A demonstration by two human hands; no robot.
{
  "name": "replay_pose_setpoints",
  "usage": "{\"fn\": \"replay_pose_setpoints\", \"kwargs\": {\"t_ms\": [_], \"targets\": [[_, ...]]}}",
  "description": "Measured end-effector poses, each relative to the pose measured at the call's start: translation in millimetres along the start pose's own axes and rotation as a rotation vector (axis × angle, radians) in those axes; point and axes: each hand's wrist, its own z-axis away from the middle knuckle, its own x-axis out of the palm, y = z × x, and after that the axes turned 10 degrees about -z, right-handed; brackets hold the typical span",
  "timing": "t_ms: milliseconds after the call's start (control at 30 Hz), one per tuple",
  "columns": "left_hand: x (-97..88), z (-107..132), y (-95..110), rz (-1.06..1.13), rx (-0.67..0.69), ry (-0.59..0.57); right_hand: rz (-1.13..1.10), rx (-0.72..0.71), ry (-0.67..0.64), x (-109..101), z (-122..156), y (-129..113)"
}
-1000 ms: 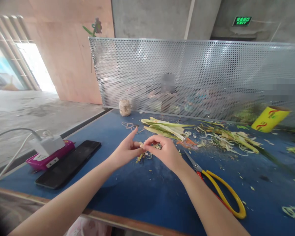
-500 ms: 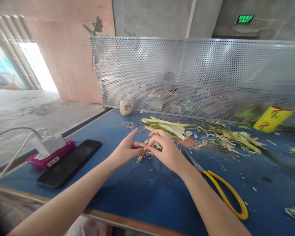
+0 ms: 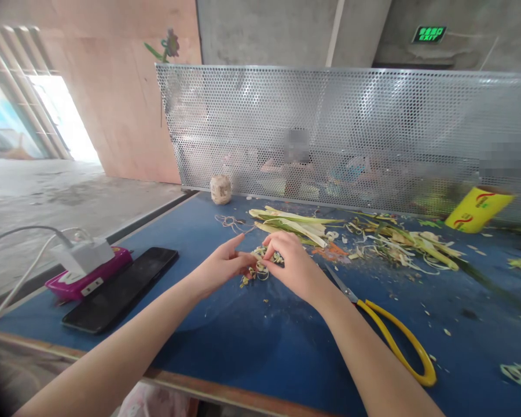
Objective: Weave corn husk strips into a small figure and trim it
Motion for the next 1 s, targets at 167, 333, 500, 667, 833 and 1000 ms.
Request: {"fn": "replay_pose_setpoints", "kwargs": {"t_ms": [167,333,500,667,833,1000], "targets": [[-2.8,0,-2,0.027,0.044,-0.091,0.025,-0.019,-0.043,-1,1,2],[-6.8,-3,-7,0.082,0.069,-0.133,-0.003,-0.003,-0.069,-2,1,-2],[-5.4,-2,-4,0.052,0.068,-0.104,-0.049,0.003,-0.107,-3,0,-9],[-3.6,0,1,0.044,0.114,-0.106,-0.176,0.073,-0.085,0,0,-10],[-2.8,0,2,0.047,0.198,-0.107,-0.366,0.174,-0.025,2,0,-6],[-1.8,0,0,-0.082,0.252,-0.071,-0.603,0.334,-0.074,4,-1,-3]]}}
